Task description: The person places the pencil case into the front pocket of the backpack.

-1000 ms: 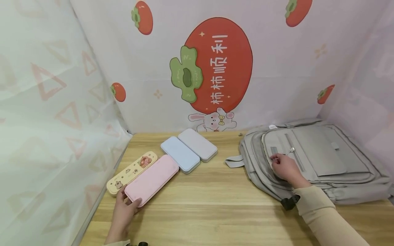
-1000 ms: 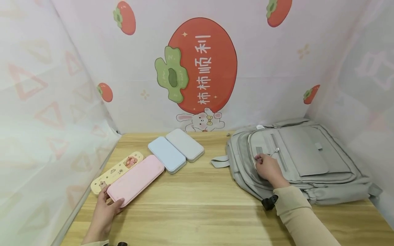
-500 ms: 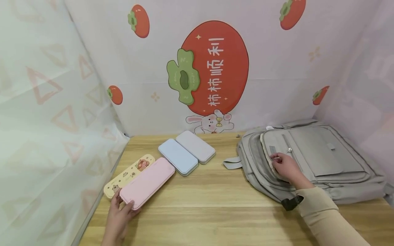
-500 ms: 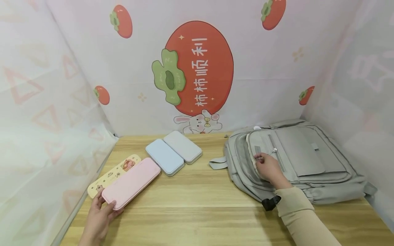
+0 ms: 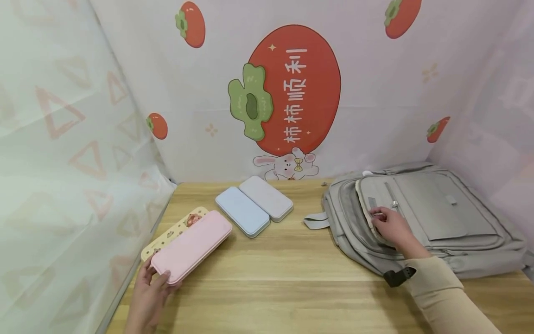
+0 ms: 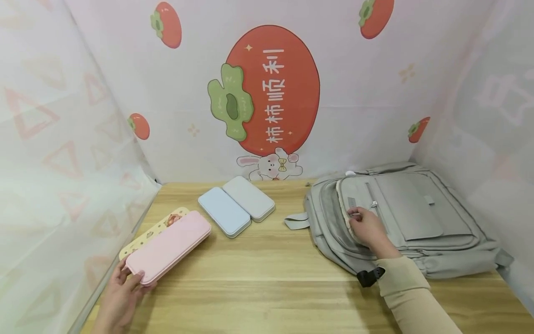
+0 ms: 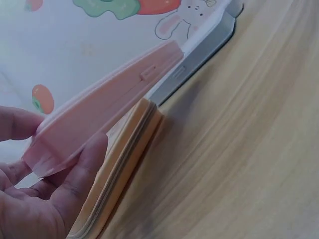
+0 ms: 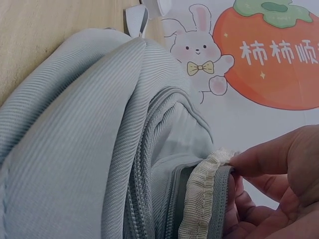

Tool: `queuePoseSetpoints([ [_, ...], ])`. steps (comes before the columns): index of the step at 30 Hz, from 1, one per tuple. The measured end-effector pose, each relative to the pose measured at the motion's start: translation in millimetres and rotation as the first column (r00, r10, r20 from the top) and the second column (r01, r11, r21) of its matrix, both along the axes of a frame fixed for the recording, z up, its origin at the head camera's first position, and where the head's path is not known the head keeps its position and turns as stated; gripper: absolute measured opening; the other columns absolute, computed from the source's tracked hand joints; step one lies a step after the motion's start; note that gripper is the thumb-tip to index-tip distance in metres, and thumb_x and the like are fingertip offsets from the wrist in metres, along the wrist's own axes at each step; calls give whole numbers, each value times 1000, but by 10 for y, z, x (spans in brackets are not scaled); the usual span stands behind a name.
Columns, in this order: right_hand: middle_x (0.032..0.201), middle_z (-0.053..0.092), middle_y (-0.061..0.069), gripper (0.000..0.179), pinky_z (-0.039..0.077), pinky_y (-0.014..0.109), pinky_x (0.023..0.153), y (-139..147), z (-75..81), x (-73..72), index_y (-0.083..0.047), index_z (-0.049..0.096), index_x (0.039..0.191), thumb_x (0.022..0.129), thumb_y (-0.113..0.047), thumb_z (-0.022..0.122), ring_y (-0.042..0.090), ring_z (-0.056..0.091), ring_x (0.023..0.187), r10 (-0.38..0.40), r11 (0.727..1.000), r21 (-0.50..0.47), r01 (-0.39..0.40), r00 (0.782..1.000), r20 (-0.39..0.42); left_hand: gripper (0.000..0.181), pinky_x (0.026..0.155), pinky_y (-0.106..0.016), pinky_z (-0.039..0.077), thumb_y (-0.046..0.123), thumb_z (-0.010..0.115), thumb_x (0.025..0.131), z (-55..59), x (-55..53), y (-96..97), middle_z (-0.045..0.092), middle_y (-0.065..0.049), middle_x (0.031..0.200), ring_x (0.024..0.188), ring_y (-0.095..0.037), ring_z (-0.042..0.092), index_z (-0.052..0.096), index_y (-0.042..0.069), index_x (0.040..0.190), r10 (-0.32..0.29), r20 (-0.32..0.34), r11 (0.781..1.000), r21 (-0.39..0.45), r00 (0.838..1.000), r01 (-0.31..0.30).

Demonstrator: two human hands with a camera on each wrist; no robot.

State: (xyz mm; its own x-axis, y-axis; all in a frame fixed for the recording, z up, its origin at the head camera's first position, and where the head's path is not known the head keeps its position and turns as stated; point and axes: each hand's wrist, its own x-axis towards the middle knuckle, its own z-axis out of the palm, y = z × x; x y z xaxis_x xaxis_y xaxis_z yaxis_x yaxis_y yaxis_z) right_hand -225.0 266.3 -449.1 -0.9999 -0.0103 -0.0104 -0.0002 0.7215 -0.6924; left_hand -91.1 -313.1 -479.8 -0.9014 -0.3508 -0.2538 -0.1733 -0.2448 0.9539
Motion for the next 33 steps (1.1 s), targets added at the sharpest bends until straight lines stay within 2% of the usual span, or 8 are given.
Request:
queuePoseSetpoints([
  [3,99,62,19,33,43,34,62,2,4,-3,13,56,130,103,-5,51,24,52,76,0,1000,-30,0,1000,11,60,75,-31,61,-5,52,104,-25,7,-7,40,1,124,88,-10,65,34,34,146,-22,-59,999,42,998,24],
  [6,100,61,19,34,42,33,60,22,21,14,13,54,132,104,-6,50,22,50,74,-9,999,-50,10,1000,22,59,75,-32,61,-5,51,104,-50,-30,55,41,2,125,89,-10,64,33,33,146,-49,-98,995,83,994,57],
  [11,99,61,18,35,40,34,58,14,50,12,12,54,133,104,-7,48,22,47,70,-7,998,-63,8,1000,14,57,75,-31,61,-6,50,103,-75,-101,215,36,1,131,89,-9,63,35,34,142,-71,-103,992,93,992,80],
  [15,102,61,19,36,43,35,62,12,58,7,12,54,134,104,-7,49,24,50,77,-11,997,-77,12,1000,15,55,75,-32,61,-6,49,103,-77,-163,309,38,3,131,89,-10,64,36,32,141,-89,-100,992,77,991,97],
  [20,102,60,17,36,42,34,62,59,66,38,11,53,136,105,-7,49,23,49,76,-21,996,-90,24,999,28,59,75,-33,60,-6,48,103,-49,-270,437,34,0,137,91,-10,63,29,21,152,-123,-95,990,53,988,128],
  [25,103,58,16,37,41,35,62,83,87,56,11,52,138,106,-8,48,24,47,77,-23,994,-107,27,999,33,64,74,-33,59,-7,48,102,-31,-394,572,35,-5,136,94,-11,59,19,7,158,-160,-124,987,12,979,162],
  [28,106,59,18,37,43,34,64,84,89,60,11,52,138,107,-9,48,25,50,83,-30,992,-117,35,999,42,67,73,-33,58,-8,48,101,-26,-454,653,36,-7,134,93,-13,58,17,2,159,-178,-130,984,-2,975,179],
  [33,109,60,20,37,47,32,65,75,87,46,12,52,137,106,-8,49,25,54,87,-30,990,-137,35,999,35,67,72,-33,57,-7,47,101,-25,-506,773,39,-9,129,91,-13,58,17,2,161,-201,-135,979,-13,970,201],
])
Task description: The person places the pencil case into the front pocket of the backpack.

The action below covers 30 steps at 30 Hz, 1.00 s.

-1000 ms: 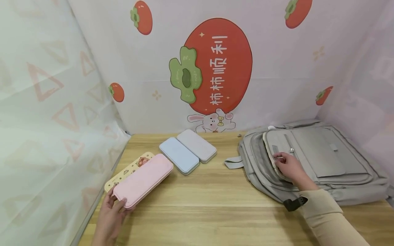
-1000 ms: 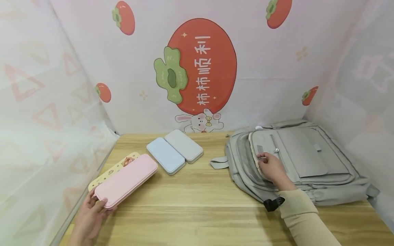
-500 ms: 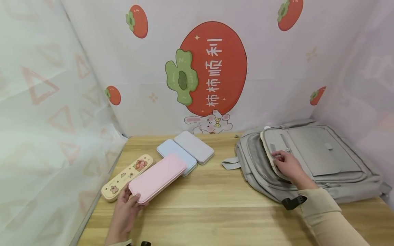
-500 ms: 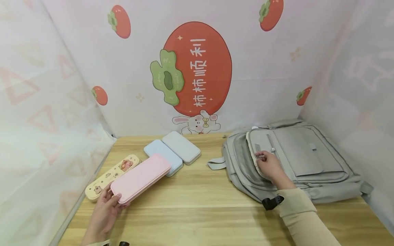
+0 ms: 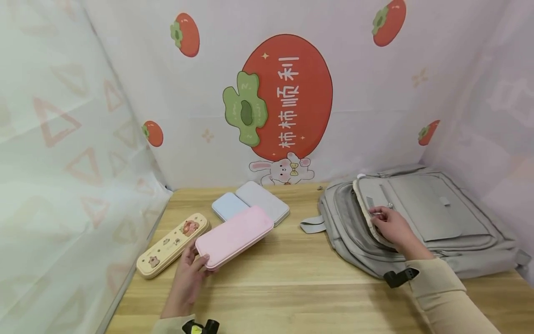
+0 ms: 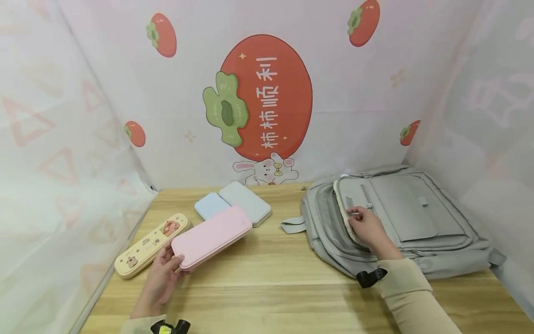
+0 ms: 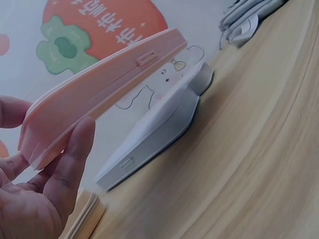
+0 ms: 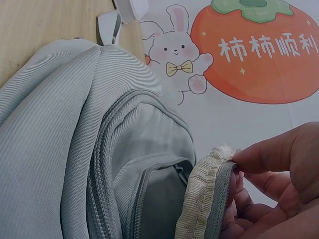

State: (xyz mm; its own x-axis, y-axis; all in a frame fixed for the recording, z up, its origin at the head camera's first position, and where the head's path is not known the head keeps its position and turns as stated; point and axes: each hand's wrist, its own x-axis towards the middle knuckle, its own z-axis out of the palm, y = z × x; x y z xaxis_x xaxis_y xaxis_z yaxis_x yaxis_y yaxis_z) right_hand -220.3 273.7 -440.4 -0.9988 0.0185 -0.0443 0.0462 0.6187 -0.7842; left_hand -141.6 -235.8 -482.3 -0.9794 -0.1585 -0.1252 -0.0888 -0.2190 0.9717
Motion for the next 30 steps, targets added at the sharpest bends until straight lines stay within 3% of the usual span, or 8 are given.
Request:
queuePoseSetpoints([
  [7,104,59,17,36,49,26,63,-18,-24,-6,15,52,135,105,-5,49,19,54,83,14,997,-75,-15,1000,-13,72,73,-35,58,-8,49,100,-45,8,154,42,-8,125,90,-15,59,16,3,162,-20,14,999,42,1000,19],
  [12,101,57,14,35,49,26,62,-46,15,-4,15,49,136,106,-4,48,17,52,78,31,990,-141,-30,1000,3,68,70,-34,57,-8,49,100,-54,-19,273,43,-9,126,88,-16,60,20,3,160,-40,-14,998,57,999,41],
  [20,101,57,13,36,49,25,62,-134,102,10,18,46,137,106,-1,50,14,51,76,96,960,-265,-94,995,-7,66,70,-34,58,-8,49,99,-23,-55,460,44,-8,130,86,-16,61,22,3,158,-78,-23,992,99,997,80],
  [30,104,56,9,39,49,24,64,-130,129,89,18,41,141,108,-1,48,12,51,76,100,936,-343,-80,994,43,68,68,-34,59,-8,52,98,-67,-104,642,42,-12,133,84,-18,61,24,3,159,-148,-18,983,107,989,149],
])
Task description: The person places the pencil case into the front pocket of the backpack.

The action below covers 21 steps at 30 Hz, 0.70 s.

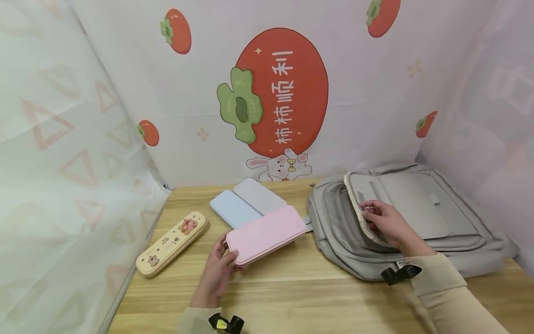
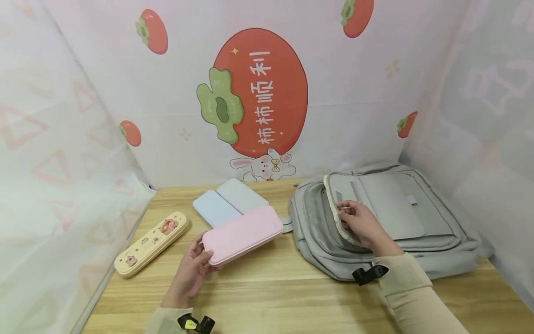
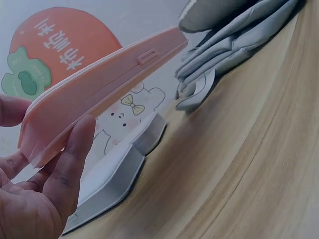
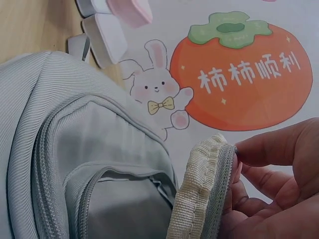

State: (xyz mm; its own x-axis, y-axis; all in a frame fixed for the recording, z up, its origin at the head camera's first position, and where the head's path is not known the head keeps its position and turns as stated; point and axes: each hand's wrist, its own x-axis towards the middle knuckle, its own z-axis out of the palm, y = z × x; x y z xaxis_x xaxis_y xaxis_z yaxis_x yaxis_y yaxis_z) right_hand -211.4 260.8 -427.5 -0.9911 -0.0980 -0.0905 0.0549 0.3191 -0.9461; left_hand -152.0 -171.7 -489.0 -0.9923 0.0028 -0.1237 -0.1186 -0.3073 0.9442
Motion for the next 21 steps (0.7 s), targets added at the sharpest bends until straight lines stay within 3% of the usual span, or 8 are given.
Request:
queuePoseSetpoints([
  [7,98,56,1,37,49,21,63,-19,-13,36,20,40,138,107,1,48,8,52,73,19,994,-112,-18,1000,11,68,68,-35,59,-7,55,96,-24,-93,175,40,-19,135,89,-21,60,28,2,158,-81,0,996,-25,997,81],
  [21,95,60,-6,27,47,19,62,21,107,43,12,48,131,106,2,50,7,51,72,2,982,-191,-6,1000,-24,68,65,-32,57,-5,56,94,21,-300,407,43,-20,129,79,-19,61,30,1,157,-178,-13,983,-40,984,178],
])
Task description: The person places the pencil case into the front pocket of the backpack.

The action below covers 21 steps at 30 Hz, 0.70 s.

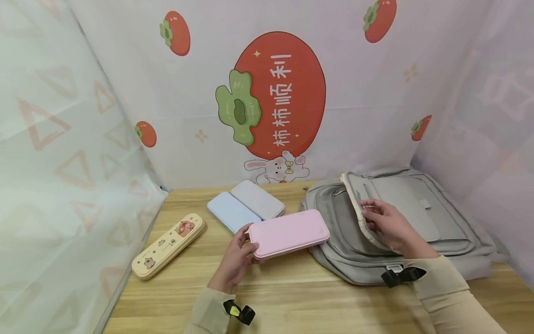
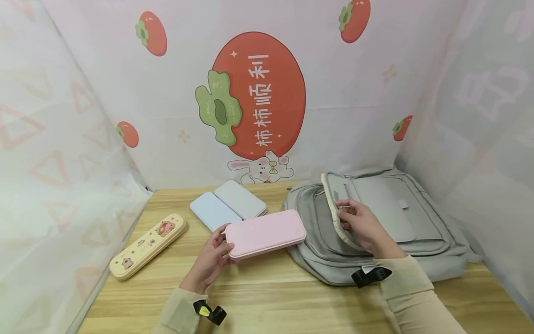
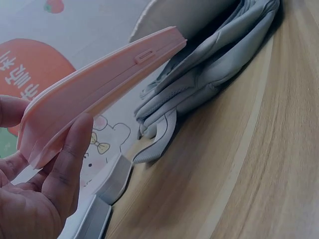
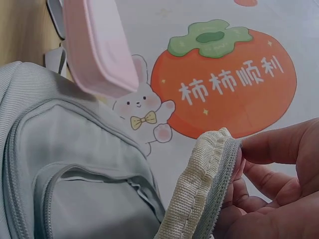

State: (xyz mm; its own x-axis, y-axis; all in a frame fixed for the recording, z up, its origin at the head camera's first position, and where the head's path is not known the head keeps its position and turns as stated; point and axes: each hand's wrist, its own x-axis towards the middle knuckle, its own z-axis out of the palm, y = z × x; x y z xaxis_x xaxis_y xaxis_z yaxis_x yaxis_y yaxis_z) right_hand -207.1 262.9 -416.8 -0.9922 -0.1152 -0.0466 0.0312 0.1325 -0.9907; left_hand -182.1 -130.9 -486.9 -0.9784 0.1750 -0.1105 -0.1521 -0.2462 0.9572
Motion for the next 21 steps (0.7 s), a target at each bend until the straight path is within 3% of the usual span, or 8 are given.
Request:
queuePoseSetpoints([
  [7,94,61,-8,18,47,19,62,126,48,15,-6,59,120,106,1,51,6,52,73,-8,996,-88,7,1000,-10,66,64,-31,58,-5,57,95,6,-79,130,43,-20,130,76,-18,62,32,2,156,-47,1,999,3,999,47],
  [11,95,61,-7,22,48,18,63,243,56,45,-18,63,111,106,0,51,5,54,75,1,985,-170,-5,1000,-26,66,63,-32,59,-5,57,94,19,-105,203,44,-19,130,75,-18,63,34,1,155,-60,-5,998,9,998,60],
  [21,95,64,-7,28,50,18,65,392,113,79,-23,68,108,108,-1,51,5,59,78,20,966,-257,-26,1000,-23,68,63,-32,59,-5,58,93,34,-149,373,42,-21,129,75,-19,63,31,1,156,-90,-13,995,30,996,90],
])
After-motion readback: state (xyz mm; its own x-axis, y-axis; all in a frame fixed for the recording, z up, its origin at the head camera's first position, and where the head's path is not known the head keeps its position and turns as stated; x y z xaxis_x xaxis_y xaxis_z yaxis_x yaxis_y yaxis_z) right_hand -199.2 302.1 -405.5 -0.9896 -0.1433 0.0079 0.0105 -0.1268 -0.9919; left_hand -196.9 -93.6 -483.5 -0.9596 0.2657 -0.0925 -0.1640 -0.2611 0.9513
